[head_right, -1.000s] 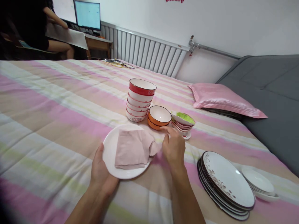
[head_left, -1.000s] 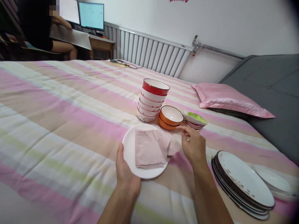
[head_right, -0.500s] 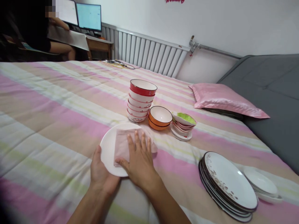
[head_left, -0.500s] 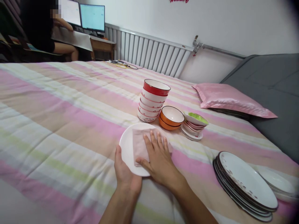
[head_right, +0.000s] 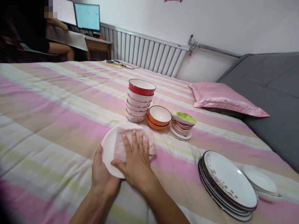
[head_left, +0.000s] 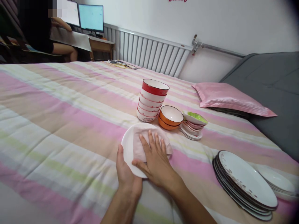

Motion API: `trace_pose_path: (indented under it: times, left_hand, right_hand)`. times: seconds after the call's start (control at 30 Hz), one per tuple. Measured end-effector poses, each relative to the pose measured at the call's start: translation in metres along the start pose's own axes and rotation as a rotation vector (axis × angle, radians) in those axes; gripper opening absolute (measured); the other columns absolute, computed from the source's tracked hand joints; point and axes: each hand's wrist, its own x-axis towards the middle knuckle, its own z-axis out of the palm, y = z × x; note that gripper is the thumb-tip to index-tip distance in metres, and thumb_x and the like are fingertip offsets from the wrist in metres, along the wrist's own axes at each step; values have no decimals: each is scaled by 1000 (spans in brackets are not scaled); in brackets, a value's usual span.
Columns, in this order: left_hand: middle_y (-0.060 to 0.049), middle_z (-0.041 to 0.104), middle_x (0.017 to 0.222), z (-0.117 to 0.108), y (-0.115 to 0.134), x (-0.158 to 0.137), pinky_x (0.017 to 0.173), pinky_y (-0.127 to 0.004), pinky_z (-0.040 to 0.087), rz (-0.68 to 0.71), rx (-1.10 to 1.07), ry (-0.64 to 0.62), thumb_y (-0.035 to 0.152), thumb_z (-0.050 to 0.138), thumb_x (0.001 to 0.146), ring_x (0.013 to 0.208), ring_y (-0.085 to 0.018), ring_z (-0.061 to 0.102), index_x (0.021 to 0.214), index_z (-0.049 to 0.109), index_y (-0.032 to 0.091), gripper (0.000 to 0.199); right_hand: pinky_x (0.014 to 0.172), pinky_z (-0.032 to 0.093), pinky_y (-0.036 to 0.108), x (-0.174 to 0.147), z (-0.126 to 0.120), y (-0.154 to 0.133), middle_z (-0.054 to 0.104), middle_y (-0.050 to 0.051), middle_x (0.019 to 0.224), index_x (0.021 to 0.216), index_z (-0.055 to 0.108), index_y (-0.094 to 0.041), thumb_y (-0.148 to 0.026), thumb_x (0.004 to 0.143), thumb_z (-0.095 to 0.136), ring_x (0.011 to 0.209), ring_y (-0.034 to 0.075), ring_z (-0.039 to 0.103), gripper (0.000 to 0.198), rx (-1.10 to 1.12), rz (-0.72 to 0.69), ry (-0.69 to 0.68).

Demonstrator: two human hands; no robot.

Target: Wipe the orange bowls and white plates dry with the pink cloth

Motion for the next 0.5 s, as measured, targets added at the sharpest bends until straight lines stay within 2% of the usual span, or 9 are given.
trace_pose_path:
  times: [0.3,0.5]
  left_hand:
    - [-13,70,115,0,-2,-4,101,-40,47,25,87,31,46,48,89,111,-28,63,123,62,14,49]
    - [-12,69,118,-1,-7,-4,102,-38,46,13,45,16,44,52,88,113,-27,62,125,62,17,47]
  right_hand:
    - [114,8,61,4,3,5,0,10,160,152,12,-23,-67,88,36,144,33,-9,81,-13,-32,103]
    - [114,9,61,9,5,8,1,11,159,152,12,-20,-58,93,32,146,30,-6,73,-16,-17,168]
